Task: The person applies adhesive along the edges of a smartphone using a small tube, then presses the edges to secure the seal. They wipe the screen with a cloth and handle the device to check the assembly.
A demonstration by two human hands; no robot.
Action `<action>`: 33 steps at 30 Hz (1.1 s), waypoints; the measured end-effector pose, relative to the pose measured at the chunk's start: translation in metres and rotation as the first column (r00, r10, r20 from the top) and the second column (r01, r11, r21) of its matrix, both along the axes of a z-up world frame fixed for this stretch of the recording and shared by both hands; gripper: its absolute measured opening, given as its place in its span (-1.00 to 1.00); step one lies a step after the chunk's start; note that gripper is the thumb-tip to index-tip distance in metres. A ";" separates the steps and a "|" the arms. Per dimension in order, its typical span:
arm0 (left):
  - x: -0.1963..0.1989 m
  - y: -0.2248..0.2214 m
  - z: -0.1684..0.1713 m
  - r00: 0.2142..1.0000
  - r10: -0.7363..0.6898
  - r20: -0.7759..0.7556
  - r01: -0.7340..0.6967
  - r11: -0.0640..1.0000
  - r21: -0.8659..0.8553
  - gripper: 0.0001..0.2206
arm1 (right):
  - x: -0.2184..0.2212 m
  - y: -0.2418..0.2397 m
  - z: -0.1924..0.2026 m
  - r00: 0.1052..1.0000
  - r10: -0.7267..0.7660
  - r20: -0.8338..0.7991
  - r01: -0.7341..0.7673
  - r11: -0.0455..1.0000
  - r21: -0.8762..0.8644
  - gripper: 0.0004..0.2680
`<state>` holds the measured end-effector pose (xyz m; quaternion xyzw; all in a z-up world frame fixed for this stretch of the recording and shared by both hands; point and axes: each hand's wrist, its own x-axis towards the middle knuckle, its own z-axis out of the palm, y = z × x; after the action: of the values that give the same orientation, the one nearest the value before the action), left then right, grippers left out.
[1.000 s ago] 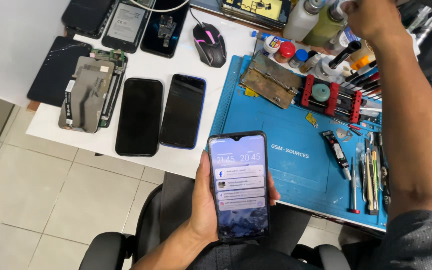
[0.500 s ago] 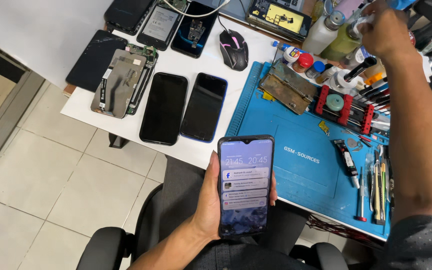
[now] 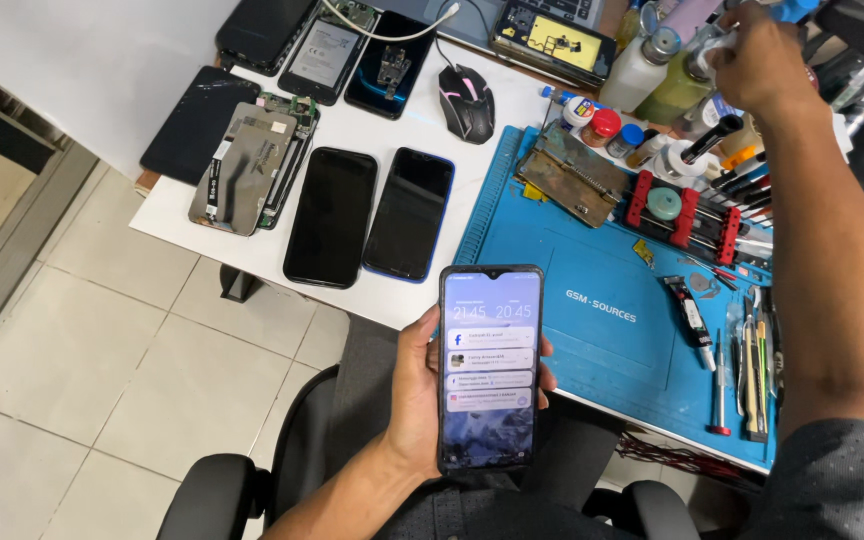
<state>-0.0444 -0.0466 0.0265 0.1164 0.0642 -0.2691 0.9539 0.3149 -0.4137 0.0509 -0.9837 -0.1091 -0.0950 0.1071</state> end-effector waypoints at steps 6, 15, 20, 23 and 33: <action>-0.006 0.005 0.000 1.000 -0.004 -0.028 0.003 0.998 -0.066 -0.26 | -0.001 0.002 0.008 0.999 -0.038 -0.016 0.038 0.998 0.044 -0.80; -0.001 -0.001 -0.007 0.995 -0.068 0.079 0.071 0.997 -0.034 -0.24 | -0.058 0.018 0.010 0.882 0.327 0.339 -0.354 0.935 0.019 -0.54; 0.001 -0.014 -0.017 0.993 -0.100 0.069 0.101 0.995 -0.017 -0.22 | -0.150 0.037 0.032 0.891 0.309 0.333 -0.335 0.942 0.022 -0.72; 0.003 -0.018 -0.015 0.989 -0.141 0.043 0.143 0.988 -0.050 -0.21 | -0.211 0.052 0.051 0.956 0.184 0.230 -0.233 0.949 0.210 -0.76; 0.031 -0.019 -0.007 0.914 -0.370 -0.166 0.371 0.928 -0.028 -0.33 | -0.352 0.043 0.019 0.993 0.048 -0.104 0.103 0.036 0.994 -0.70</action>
<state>-0.0132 -0.0656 0.0192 0.1055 0.1219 -0.4537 0.8765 -0.0375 -0.3709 0.0698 -0.6389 0.0122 -0.0927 0.7636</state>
